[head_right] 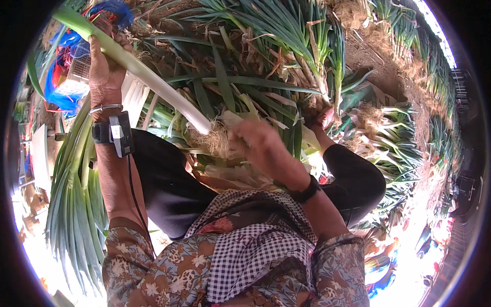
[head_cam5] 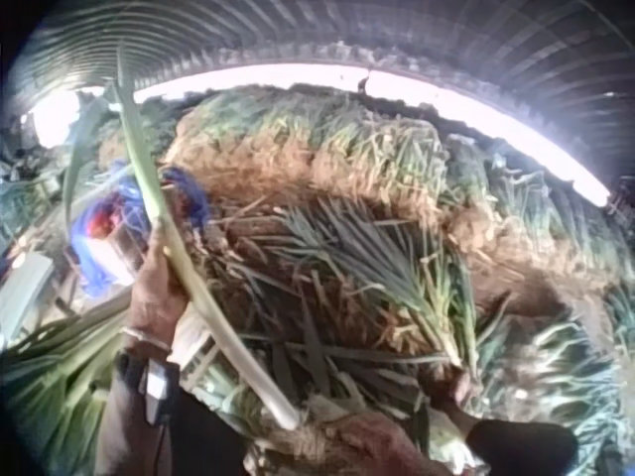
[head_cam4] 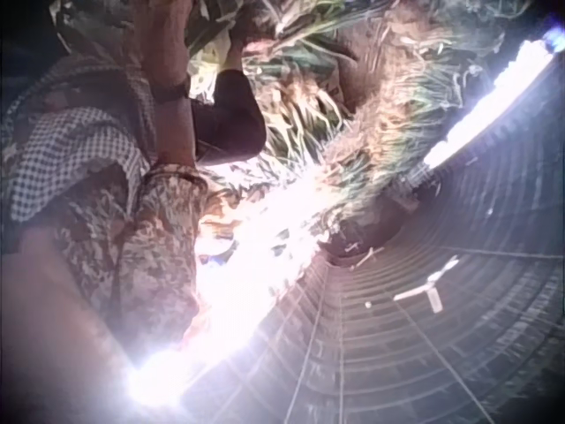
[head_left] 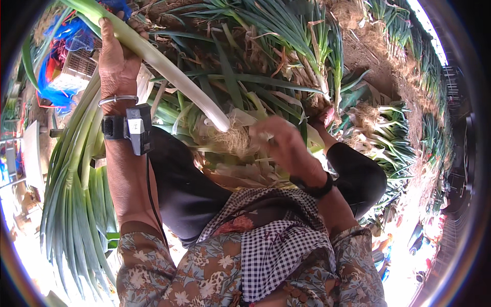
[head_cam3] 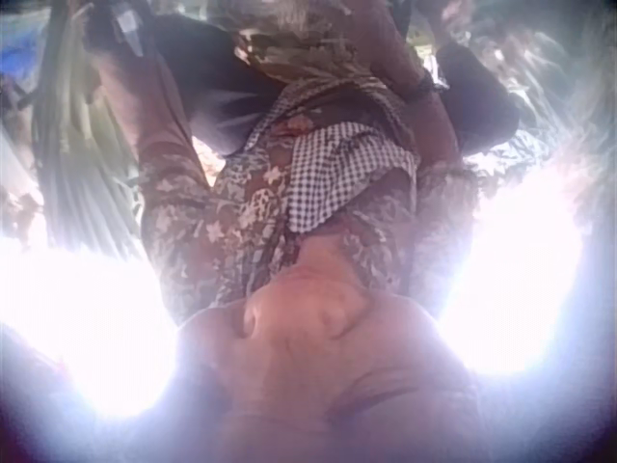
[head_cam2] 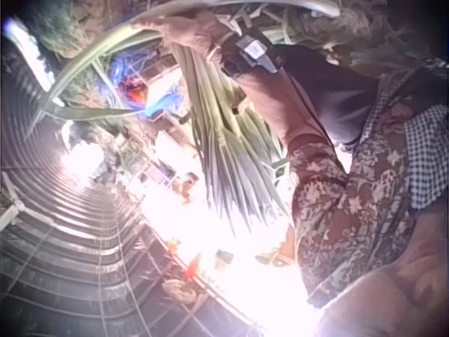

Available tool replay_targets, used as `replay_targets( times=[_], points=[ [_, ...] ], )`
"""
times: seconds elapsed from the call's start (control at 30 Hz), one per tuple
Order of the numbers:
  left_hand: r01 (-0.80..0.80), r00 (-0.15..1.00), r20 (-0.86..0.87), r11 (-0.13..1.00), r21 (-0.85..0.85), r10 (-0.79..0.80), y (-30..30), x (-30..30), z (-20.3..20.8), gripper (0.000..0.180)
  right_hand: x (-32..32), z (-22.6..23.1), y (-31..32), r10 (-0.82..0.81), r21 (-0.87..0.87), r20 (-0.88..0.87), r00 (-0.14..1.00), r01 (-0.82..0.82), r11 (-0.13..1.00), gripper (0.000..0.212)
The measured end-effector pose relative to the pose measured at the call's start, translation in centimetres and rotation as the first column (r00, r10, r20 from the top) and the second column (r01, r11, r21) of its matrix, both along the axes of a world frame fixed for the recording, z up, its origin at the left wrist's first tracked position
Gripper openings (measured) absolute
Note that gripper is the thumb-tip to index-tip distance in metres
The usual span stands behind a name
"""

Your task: The recorder cleans leeks by stripping away outer layers and sorting them.

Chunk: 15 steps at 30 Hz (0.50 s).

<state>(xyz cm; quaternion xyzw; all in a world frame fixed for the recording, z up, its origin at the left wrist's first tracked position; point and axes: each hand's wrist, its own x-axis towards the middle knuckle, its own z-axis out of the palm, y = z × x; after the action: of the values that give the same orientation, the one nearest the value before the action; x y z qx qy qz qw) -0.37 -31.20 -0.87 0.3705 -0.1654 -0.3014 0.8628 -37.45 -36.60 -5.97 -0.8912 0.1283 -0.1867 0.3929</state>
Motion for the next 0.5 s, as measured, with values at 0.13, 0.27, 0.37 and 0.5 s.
replay_targets(
  times=[0.13, 0.27, 0.37, 0.5],
  points=[
    [0.144, 0.985, -0.112, 0.984, 0.101, -0.132, -1.7, -2.8, 0.2, 0.065, 5.0, 2.2, -1.7, -0.051, 0.672, 0.017, 0.999, 0.026, 0.74, 0.034],
    [0.671, 0.677, 0.039, 0.595, -0.442, -0.735, -1.4, -0.3, -0.2, 0.087, 7.6, 0.9, -0.3, 0.441, 0.725, -0.142, 0.886, -0.211, 0.656, 0.042],
    [0.641, 0.714, -0.007, 0.659, -0.394, -0.7, -0.6, -0.8, 0.8, 0.078, 7.7, 0.1, 2.5, 0.446, 0.776, -0.15, 0.882, -0.175, 0.607, 0.04],
    [0.092, 0.995, 0.01, 0.962, 0.257, -0.098, -0.9, -3.0, -2.2, 0.045, 8.3, -1.8, 2.4, 0.081, 0.25, -0.008, 0.997, -0.076, 0.965, 0.034]
  ],
)
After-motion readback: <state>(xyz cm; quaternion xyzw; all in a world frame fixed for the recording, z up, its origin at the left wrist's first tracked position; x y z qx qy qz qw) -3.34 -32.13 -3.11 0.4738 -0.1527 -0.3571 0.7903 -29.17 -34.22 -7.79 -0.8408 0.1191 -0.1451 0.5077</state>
